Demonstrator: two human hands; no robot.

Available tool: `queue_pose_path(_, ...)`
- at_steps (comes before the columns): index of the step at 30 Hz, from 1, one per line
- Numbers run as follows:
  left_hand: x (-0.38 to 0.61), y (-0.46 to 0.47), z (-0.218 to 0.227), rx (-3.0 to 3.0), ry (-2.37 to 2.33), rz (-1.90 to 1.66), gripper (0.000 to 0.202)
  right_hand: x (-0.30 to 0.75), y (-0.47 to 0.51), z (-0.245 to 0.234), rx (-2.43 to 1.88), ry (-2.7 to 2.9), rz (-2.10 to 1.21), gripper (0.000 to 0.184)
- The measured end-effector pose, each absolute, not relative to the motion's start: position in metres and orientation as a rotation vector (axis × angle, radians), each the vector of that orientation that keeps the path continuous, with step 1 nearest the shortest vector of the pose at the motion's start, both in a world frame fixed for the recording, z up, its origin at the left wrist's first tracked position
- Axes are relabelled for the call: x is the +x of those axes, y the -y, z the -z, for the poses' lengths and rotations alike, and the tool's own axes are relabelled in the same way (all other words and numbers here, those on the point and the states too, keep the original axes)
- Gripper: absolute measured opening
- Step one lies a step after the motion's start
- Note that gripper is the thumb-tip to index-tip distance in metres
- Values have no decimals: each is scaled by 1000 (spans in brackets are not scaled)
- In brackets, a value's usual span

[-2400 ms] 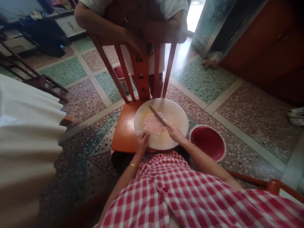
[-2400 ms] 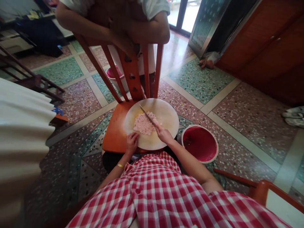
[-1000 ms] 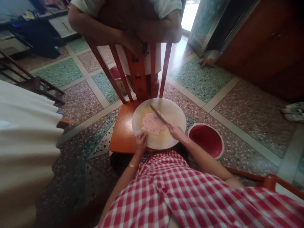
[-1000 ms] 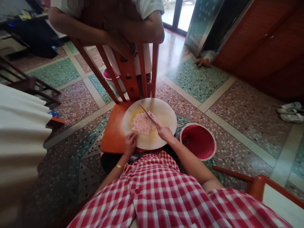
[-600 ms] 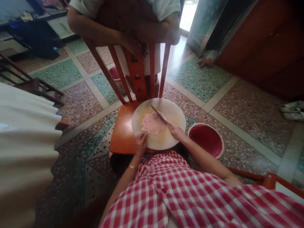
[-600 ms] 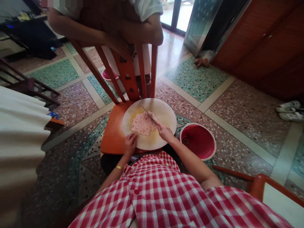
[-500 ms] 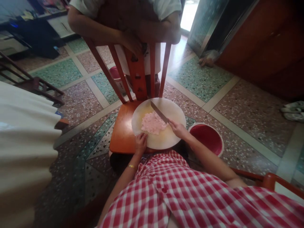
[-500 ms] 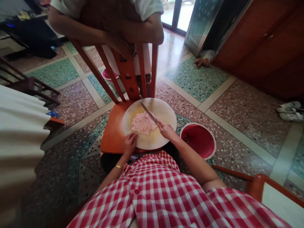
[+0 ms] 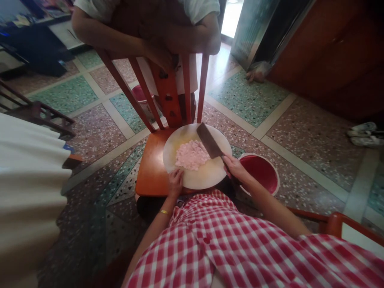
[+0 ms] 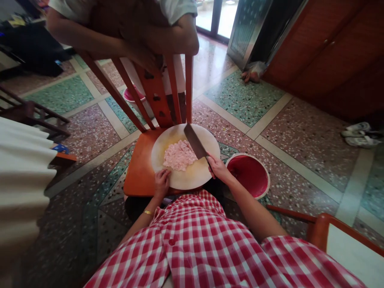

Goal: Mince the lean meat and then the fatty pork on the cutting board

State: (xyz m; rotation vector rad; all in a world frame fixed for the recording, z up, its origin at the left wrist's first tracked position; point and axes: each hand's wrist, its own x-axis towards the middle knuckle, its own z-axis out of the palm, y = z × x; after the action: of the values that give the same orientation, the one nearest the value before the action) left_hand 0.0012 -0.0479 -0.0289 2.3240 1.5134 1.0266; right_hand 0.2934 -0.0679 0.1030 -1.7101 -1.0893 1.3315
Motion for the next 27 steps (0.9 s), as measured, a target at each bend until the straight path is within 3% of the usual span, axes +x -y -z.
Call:
queue_pose_path(7,2,48,28,2293,-1500,-1018,27,300,124,-60,-1602,448,-1581,29)
queue_pose_path(14,2,49,27,2302,-1508,-1015,27,256,64,-51,-1619,636,-1618,39)
queue_pose_path(17,1,49,26,2321,-1503,-1013,27,250,53,-61,-1697,1022,-1441,44)
queue_pose_path(22,0,49,27,2349,-1519,-1014,30,263,78,-75,-1797,1991,-822,39)
queue_pose_path(27,1,49,31,2371,-1499,-1056,28,290,78,-86,-1687,2118,-696,37)
